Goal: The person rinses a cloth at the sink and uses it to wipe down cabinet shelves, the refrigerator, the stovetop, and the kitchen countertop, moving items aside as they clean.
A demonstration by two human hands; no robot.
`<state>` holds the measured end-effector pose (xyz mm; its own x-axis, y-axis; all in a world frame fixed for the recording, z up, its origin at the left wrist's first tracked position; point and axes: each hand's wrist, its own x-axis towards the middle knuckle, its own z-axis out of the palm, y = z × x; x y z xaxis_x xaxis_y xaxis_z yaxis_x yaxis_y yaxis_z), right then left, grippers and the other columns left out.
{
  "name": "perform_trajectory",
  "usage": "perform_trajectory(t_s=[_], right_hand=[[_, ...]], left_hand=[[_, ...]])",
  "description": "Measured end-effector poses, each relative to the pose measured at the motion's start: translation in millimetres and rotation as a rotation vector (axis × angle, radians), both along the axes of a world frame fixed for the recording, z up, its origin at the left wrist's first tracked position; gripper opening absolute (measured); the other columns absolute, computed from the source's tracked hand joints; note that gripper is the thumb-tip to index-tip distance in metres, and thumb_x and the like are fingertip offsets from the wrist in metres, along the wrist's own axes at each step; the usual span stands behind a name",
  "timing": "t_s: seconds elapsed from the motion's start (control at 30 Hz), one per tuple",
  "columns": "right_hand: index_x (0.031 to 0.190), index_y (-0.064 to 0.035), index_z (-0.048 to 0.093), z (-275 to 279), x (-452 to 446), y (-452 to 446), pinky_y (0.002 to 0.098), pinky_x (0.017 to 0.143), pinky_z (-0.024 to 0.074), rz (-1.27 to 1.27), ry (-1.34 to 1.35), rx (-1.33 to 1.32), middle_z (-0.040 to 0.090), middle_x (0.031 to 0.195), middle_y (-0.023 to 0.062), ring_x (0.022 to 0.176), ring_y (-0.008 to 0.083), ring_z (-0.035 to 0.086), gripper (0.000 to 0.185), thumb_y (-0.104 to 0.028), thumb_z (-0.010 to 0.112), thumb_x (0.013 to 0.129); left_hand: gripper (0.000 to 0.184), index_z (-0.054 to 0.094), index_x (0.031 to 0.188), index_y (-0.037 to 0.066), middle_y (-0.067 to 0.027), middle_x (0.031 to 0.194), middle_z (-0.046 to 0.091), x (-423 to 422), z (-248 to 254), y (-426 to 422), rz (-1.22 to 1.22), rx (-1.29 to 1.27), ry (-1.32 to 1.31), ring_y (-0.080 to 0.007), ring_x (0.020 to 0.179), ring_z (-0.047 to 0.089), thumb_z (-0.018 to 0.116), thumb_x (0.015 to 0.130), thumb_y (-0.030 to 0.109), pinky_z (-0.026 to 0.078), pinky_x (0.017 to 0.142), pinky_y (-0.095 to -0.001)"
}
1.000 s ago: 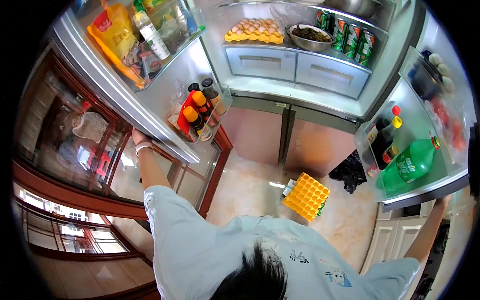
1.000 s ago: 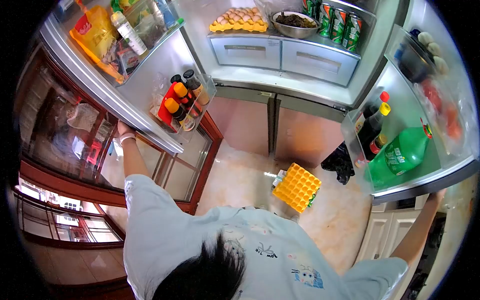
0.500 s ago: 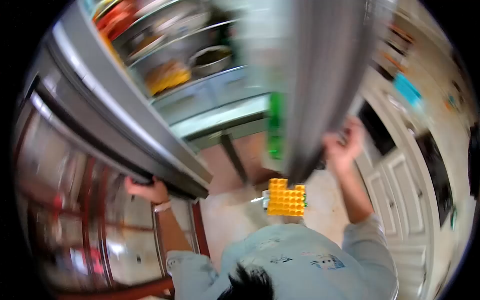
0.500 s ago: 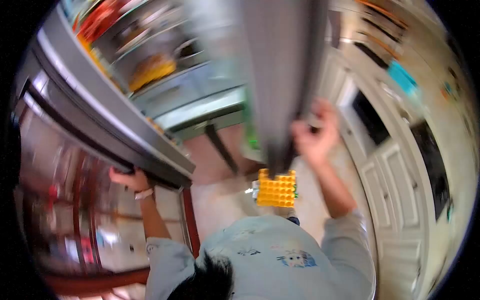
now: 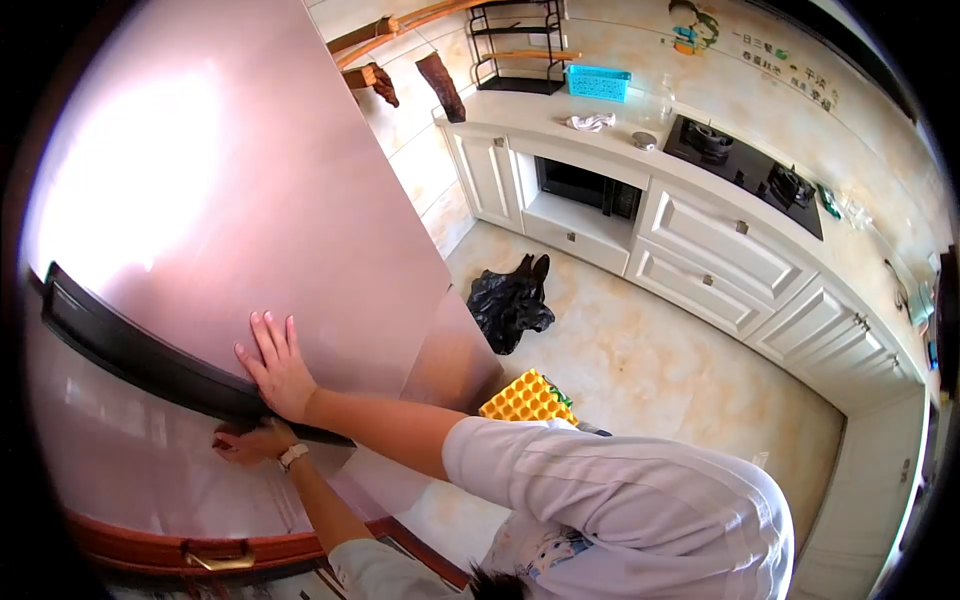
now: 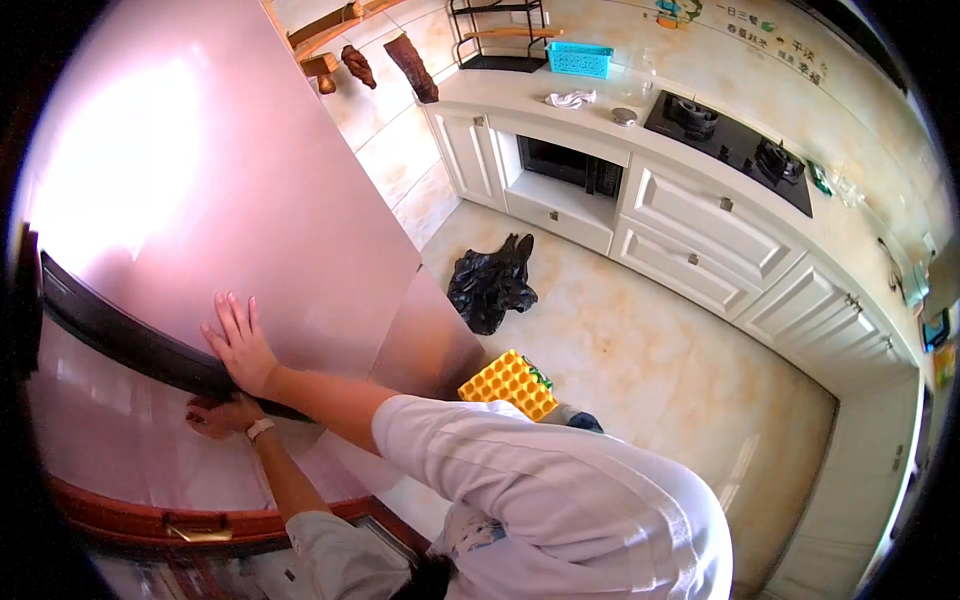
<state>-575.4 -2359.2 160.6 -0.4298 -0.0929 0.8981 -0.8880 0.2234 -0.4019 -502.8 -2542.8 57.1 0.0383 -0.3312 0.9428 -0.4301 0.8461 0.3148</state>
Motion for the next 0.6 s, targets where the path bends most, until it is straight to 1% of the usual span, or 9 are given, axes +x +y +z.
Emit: perform_trajectory(t_s=[0.03,0.1,0.13,0.2,0.23,0.3,0.4,0.53,0.6], right_hand=[[0.121,-0.0022,0.047,-2,-2,-9,0.0638,0.101,0.0159,-0.010,0.021,-0.015,0.021,0.138,0.0310,0.128,0.0466,0.021,0.048,-0.009,0.056,0.075],[0.123,-0.0041,0.046,-4,-10,-32,0.0661,0.099,0.0156,-0.028,0.054,-0.070,0.022,0.139,0.0301,0.129,0.0463,0.020,0.047,-0.009,0.051,0.076],[0.123,-0.0041,0.046,-3,-17,-41,0.0661,0.099,0.0156,-0.031,0.057,-0.068,0.022,0.139,0.0301,0.129,0.0463,0.020,0.047,-0.009,0.051,0.076],[0.129,-0.0054,0.040,-7,-21,-55,0.0661,0.100,0.0123,-0.078,0.060,-0.017,0.019,0.140,0.0294,0.131,0.0454,0.017,0.050,-0.013,0.048,0.080],[0.129,-0.0054,0.040,-9,-22,-62,0.0661,0.100,0.0123,-0.068,0.050,-0.009,0.019,0.140,0.0294,0.131,0.0454,0.017,0.050,-0.013,0.048,0.080],[0.130,-0.0054,0.039,-16,-25,-71,0.0661,0.100,0.0128,-0.102,0.084,-0.050,0.020,0.140,0.0283,0.131,0.0444,0.017,0.051,-0.013,0.047,0.080],[0.129,-0.0052,0.040,-17,-29,-79,0.0660,0.100,0.0132,-0.102,0.082,-0.033,0.021,0.140,0.0279,0.131,0.0438,0.017,0.049,-0.013,0.047,0.081],[0.127,-0.0050,0.041,-18,-35,-93,0.0661,0.100,0.0142,-0.145,0.118,-0.088,0.022,0.139,0.0274,0.131,0.0439,0.018,0.048,-0.013,0.047,0.081],[0.127,-0.0056,0.042,-20,-33,-89,0.0663,0.099,0.0157,-0.151,0.137,-0.112,0.023,0.139,0.0271,0.130,0.0443,0.019,0.047,-0.014,0.047,0.081]], left_hand=[[0.080,0.022,0.136,0.005,-0.0256,0.134,0.029,-9,2,-4,-0.050,0.072,0.028,-0.0429,0.118,0.033,0.062,0.069,0.025,0.030,0.091,-0.0534],[0.077,0.022,0.137,0.008,-0.0242,0.134,0.030,-15,42,51,0.377,-0.149,-0.001,-0.0425,0.117,0.037,0.061,0.075,0.033,0.032,0.089,-0.0523],[0.077,0.022,0.137,0.008,-0.0242,0.134,0.030,-20,41,40,0.374,-0.146,0.002,-0.0425,0.117,0.037,0.061,0.075,0.033,0.032,0.089,-0.0523],[0.076,0.020,0.138,0.011,-0.0233,0.134,0.032,-17,38,31,0.351,0.105,-0.088,-0.0412,0.117,0.038,0.057,0.079,0.040,0.032,0.089,-0.0525],[0.076,0.020,0.138,0.011,-0.0233,0.134,0.032,-15,32,29,0.361,0.111,-0.100,-0.0412,0.117,0.038,0.057,0.079,0.040,0.032,0.089,-0.0525],[0.075,0.019,0.138,0.012,-0.0243,0.133,0.033,-20,41,54,0.461,-0.182,-0.041,-0.0413,0.118,0.038,0.053,0.080,0.044,0.032,0.090,-0.0529],[0.074,0.020,0.139,0.011,-0.0247,0.133,0.033,-23,41,47,0.382,-0.282,-0.011,-0.0420,0.119,0.036,0.048,0.082,0.049,0.032,0.091,-0.0530],[0.074,0.022,0.138,0.009,-0.0256,0.133,0.033,-33,33,29,0.416,-0.271,0.014,-0.0431,0.119,0.037,0.047,0.082,0.049,0.032,0.092,-0.0532],[0.075,0.023,0.138,0.008,-0.0264,0.132,0.033,-36,24,16,0.212,-0.185,0.082,-0.0437,0.119,0.036,0.048,0.082,0.050,0.031,0.092,-0.0537]])
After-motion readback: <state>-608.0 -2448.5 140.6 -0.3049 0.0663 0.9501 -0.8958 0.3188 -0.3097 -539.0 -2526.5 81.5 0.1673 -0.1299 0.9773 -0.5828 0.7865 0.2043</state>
